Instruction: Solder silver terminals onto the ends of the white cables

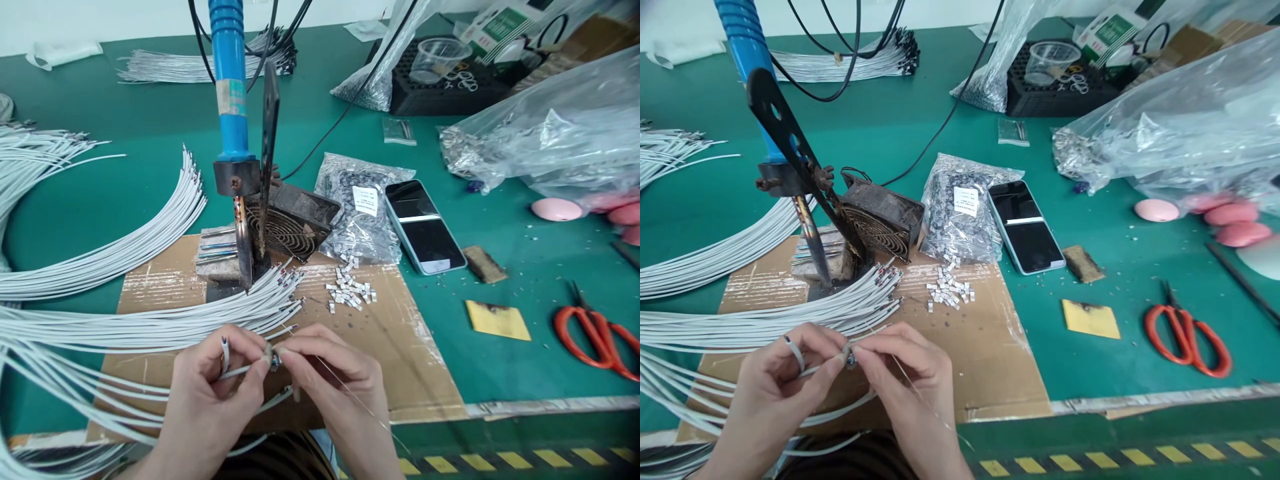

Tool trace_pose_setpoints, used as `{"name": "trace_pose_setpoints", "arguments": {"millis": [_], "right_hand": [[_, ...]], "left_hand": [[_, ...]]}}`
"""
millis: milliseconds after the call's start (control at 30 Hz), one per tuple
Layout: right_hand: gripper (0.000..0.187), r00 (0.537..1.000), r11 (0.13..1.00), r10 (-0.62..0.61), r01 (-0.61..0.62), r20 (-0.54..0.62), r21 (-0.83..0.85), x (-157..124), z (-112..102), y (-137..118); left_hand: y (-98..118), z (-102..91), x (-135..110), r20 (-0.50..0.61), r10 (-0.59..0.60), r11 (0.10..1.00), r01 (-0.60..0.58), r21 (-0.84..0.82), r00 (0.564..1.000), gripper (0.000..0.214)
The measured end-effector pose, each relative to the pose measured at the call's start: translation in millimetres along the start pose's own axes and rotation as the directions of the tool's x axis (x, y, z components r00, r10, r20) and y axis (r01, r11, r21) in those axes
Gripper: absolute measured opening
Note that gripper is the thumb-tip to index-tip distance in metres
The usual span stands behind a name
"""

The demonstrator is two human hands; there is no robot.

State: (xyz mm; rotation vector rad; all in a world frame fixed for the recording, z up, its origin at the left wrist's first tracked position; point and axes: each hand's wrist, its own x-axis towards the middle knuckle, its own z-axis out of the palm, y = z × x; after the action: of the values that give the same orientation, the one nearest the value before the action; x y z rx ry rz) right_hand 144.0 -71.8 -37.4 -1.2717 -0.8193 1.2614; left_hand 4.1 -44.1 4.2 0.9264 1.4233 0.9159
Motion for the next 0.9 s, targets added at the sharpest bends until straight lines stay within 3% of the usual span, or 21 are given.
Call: {"name": "trace_pose_setpoints", "arguments": {"millis": [133, 333, 500, 633, 700, 800, 900], "right_hand": [[0.010, 0.999, 0.999, -0.033, 0.033, -0.010, -0.027, 1, 1, -1], [0.012, 0.983, 0.972, -0.180, 0.175, -0.022, -0.154, 1, -1, 6], [0.034, 0.988, 0.967, -0.137, 0.117, -0.075, -0.227, -4, 3, 3], [0.027, 0.986, 0.969, -0.076, 0.038, -0.148, -0.246, -4, 7, 1], [0.019, 0.986, 0.958, -0.100, 0.059, -0.135, -0.281, 0, 8, 0], [0.034, 0.983, 0.935, -0.174, 0.146, -0.057, -0.324, 8, 8, -1], [0.028, 0.971, 0.923, -0.238, 0.217, -0.026, -0.318, 15, 11, -3]], "left_hand": [[-3, -2.3, 3, 0.021, 0.029, 1.000, -0.029, 0.009, 0.999, 0.014], [-5, -3.2, 7, 0.064, 0.061, 0.998, -0.062, 0.014, 0.996, 0.014], [-3, -2.5, 12, 0.019, 0.035, 0.999, -0.035, 0.016, 0.999, 0.014], [-5, -9.1, 21, -0.048, 0.051, 0.998, -0.049, 0.038, 0.998, 0.013], [-6, -13.2, 26, -0.080, 0.060, 0.998, -0.057, 0.035, 0.995, 0.014], [-5, -17.6, 31, -0.083, 0.086, 0.996, -0.083, 0.045, 0.993, 0.013], [-2, -18.8, 36, -0.085, 0.099, 0.994, -0.094, 0.053, 0.992, 0.013]]}}
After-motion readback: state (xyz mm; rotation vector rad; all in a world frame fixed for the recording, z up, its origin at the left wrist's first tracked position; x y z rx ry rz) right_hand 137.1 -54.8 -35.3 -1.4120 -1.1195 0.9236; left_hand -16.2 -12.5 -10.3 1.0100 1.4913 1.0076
